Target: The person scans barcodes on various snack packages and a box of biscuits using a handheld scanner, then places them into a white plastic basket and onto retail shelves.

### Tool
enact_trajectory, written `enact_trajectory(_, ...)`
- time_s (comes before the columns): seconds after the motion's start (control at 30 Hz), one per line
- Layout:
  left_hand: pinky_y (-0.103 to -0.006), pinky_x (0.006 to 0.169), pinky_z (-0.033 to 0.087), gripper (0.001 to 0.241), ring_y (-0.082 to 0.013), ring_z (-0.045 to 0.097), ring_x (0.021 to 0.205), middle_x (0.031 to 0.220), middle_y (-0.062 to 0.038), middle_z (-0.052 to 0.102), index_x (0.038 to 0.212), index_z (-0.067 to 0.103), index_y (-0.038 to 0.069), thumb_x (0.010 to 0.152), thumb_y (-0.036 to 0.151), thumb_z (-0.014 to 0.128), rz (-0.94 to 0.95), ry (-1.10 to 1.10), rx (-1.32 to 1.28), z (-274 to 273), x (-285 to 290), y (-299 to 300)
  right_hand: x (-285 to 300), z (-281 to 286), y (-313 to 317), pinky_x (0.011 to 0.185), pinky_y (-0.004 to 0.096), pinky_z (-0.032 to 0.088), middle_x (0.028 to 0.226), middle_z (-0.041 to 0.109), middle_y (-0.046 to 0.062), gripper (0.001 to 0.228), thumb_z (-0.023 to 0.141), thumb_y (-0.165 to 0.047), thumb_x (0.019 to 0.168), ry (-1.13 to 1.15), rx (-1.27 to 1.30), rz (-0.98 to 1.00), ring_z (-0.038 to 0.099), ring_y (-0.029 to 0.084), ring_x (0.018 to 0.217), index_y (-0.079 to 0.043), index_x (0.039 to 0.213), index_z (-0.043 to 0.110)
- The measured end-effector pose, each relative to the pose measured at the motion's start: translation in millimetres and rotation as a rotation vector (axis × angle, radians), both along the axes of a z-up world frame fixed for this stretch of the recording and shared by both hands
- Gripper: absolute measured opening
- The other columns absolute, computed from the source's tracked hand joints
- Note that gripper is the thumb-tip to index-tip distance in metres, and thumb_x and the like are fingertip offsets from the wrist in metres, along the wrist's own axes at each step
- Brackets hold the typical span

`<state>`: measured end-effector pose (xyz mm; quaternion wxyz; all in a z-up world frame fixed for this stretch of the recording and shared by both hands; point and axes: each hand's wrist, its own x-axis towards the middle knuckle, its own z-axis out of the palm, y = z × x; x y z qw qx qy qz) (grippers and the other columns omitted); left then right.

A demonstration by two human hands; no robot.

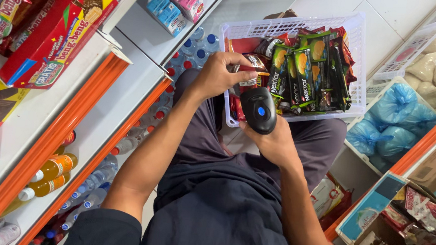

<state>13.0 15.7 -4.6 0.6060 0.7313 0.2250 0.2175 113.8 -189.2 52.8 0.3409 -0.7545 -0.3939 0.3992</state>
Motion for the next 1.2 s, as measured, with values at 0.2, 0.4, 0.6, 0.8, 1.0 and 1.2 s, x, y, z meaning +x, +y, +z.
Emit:
enact_trajectory(0.2, -0.0352, 0.09, 0.053, 0.013, -0.0188, 0.065, 0.102, 0.102, -0.001, 0.072, 0.099, 0.077, 0.014, 0.089, 0.014, 0.086, 0.187, -0.289, 0.504, 28.5, -22.9, -29.5, 12.6, -41.7, 9.2, 0.071, 0.035, 0.06, 0.1, 0.076, 0.011, 0.031, 0.07, -0.026, 0.09, 0.97, 0.293, -0.629, 0.074, 0.023, 0.084, -0.003, 0.111, 0.065)
enact_trajectory(0.4, -0.0413, 0.111, 0.055, 0.023, -0.0286, 0.063, 0.121, 0.122, -0.006, 0.066, 0.11, 0.077, 0.01, 0.09, 0.007, 0.087, -0.014, -0.361, 0.828, 43.3, -45.8, -60.2, 19.8, -43.5, 39.2, 0.082, 0.041, 0.058, 0.106, 0.07, 0.012, 0.024, 0.069, -0.014, 0.099, 1.123, 0.388, -0.626, 0.071, 0.024, 0.093, 0.001, 0.117, 0.062)
enact_trajectory(0.6, -0.0505, 0.104, 0.048, 0.031, -0.038, 0.052, 0.124, 0.133, -0.017, 0.054, 0.1, 0.077, 0.02, 0.071, 0.012, 0.086, 0.393, -0.235, 0.912, 67.0, -72.4, -49.8, 5.4, -15.1, 72.8, 0.091, 0.038, 0.059, 0.107, 0.065, 0.006, 0.027, 0.07, 0.008, 0.091, 1.03, 0.593, -0.547, 0.068, 0.021, 0.101, -0.005, 0.112, 0.06)
enact_trajectory(0.8, -0.0384, 0.107, 0.058, 0.032, -0.0332, 0.057, 0.138, 0.145, -0.016, 0.05, 0.109, 0.076, 0.013, 0.086, -0.01, 0.08, 0.373, -0.433, 0.444, 97.6, -98.2, -22.7, 6.7, 27.9, 98.8, 0.086, 0.036, 0.058, 0.108, 0.065, 0.005, 0.036, 0.068, 0.008, 0.083, 0.955, 0.671, -0.171, 0.066, 0.018, 0.098, -0.004, 0.116, 0.062)
enact_trajectory(1.0, -0.0409, 0.113, 0.059, 0.031, -0.0299, 0.058, 0.14, 0.149, -0.013, 0.051, 0.113, 0.075, 0.015, 0.088, -0.001, 0.084, 0.366, -0.352, 0.631, 149.8, -92.7, 10.8, 20.7, 74.8, 138.7, 0.086, 0.033, 0.057, 0.107, 0.065, 0.004, 0.032, 0.073, 0.01, 0.086, 0.523, 0.781, -0.181, 0.066, 0.016, 0.097, -0.003, 0.114, 0.064)
enact_trajectory(1.2, -0.0476, 0.114, 0.047, 0.052, -0.037, 0.05, 0.139, 0.147, -0.018, 0.047, 0.133, 0.063, 0.009, 0.087, 0.021, 0.087, 0.55, -0.24, 0.929, 205.1, -74.3, 44.4, 52.2, 141.6, 207.3, 0.079, 0.031, 0.058, 0.098, 0.071, 0.001, 0.021, 0.079, -0.003, 0.091, -0.014, 0.933, -0.268, 0.07, 0.012, 0.087, -0.001, 0.108, 0.068)
